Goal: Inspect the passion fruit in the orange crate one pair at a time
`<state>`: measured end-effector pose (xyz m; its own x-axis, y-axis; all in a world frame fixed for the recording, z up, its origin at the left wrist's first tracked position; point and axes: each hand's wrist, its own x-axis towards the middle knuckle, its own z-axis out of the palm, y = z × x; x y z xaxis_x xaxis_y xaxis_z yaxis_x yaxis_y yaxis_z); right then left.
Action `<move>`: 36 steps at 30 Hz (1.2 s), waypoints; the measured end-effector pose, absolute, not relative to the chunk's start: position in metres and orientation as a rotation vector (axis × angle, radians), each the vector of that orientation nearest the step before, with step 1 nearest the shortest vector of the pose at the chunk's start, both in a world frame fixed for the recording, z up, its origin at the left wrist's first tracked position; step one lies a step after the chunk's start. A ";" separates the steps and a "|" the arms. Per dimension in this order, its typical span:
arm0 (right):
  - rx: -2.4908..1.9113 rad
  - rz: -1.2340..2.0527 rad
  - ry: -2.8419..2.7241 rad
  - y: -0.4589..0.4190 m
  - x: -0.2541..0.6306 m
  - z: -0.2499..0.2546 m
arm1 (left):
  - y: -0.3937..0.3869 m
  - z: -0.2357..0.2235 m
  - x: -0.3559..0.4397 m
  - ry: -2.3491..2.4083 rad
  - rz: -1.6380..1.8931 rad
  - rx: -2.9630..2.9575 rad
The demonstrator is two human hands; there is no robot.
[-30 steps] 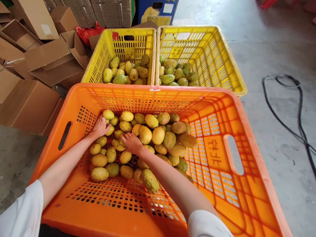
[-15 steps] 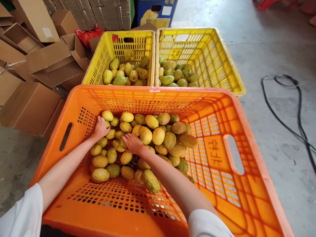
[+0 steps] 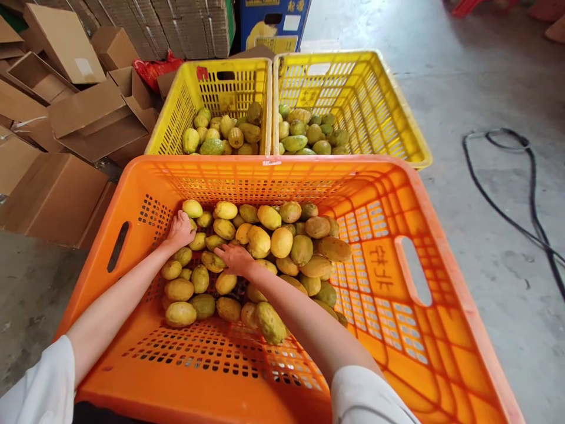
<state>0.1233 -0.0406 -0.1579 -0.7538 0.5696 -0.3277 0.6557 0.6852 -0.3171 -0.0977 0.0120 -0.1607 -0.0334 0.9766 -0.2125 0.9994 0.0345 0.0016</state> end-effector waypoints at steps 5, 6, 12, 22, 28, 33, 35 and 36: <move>1.008 -0.675 2.686 -0.041 0.122 -0.160 | 0.008 -0.149 -0.089 2.109 -0.218 2.068; 1.016 -0.693 2.683 -0.041 0.122 -0.160 | 0.007 -0.145 -0.087 2.113 -0.202 2.051; 1.124 -0.887 2.637 -0.040 0.118 -0.155 | 0.013 -0.110 -0.077 2.089 -0.015 1.855; 1.713 -1.584 2.507 -0.042 0.137 -0.113 | -0.010 -0.022 -0.064 1.607 0.644 1.185; 2.234 -2.938 1.338 -0.065 0.163 -0.041 | -0.049 0.018 -0.048 1.083 0.957 0.339; 2.285 -3.284 0.502 -0.071 0.183 0.005 | -0.060 0.023 -0.031 0.946 0.973 0.210; 2.279 -3.332 0.362 -0.070 0.191 0.009 | -0.065 0.018 -0.030 0.917 0.980 0.232; 2.259 -3.343 0.338 -0.071 0.194 0.009 | -0.066 0.015 -0.030 0.908 0.981 0.240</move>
